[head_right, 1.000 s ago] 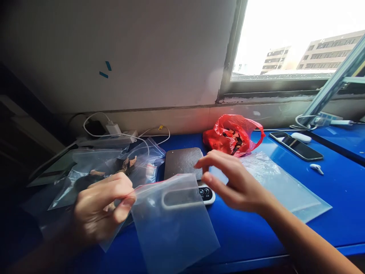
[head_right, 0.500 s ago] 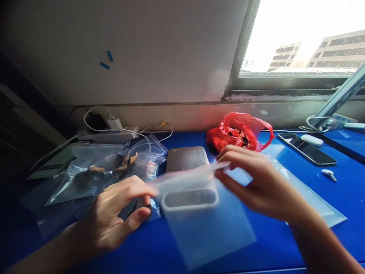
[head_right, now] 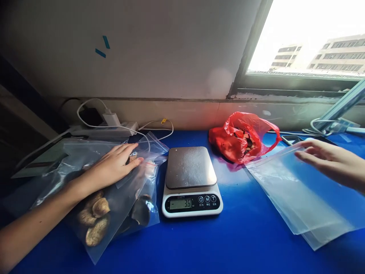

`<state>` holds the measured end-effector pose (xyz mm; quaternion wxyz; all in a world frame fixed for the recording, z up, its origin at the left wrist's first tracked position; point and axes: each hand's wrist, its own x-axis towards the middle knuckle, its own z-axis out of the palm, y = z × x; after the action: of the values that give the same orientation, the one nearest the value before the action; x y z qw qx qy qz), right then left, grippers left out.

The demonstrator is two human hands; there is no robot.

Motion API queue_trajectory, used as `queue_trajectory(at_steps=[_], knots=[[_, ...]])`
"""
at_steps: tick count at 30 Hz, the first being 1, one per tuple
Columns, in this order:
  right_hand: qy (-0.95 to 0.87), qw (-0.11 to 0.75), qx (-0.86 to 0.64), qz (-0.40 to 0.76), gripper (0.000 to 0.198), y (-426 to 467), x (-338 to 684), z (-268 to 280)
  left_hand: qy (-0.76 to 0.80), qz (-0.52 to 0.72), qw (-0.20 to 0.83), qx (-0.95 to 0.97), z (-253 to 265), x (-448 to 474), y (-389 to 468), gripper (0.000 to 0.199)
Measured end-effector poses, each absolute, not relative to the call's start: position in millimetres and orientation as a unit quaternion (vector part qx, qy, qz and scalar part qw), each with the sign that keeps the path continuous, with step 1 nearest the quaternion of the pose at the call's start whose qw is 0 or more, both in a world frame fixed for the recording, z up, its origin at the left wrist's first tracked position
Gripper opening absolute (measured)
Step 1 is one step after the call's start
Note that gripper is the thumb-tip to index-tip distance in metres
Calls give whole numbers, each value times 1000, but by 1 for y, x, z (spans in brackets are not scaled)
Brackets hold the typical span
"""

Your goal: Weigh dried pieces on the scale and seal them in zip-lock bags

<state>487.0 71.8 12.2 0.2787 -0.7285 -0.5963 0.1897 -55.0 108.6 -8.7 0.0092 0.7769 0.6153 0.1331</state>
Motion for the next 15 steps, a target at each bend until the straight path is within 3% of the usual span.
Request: queue_trajectory(at_steps=[5, 9, 12, 15], knots=[[-635, 253, -727, 68, 49, 86, 449, 27, 647, 151, -5, 748, -3, -57, 106, 25], [-721, 216, -657, -40, 38, 77, 393, 44, 655, 224, -4, 722, 12, -53, 92, 19], [-808, 282, -516, 27, 31, 55, 335, 50, 569, 338, 4, 750, 23, -38, 68, 13], [-829, 337, -423, 144, 31, 31, 281, 41, 434, 344, -38, 832, 28, -20, 39, 12]])
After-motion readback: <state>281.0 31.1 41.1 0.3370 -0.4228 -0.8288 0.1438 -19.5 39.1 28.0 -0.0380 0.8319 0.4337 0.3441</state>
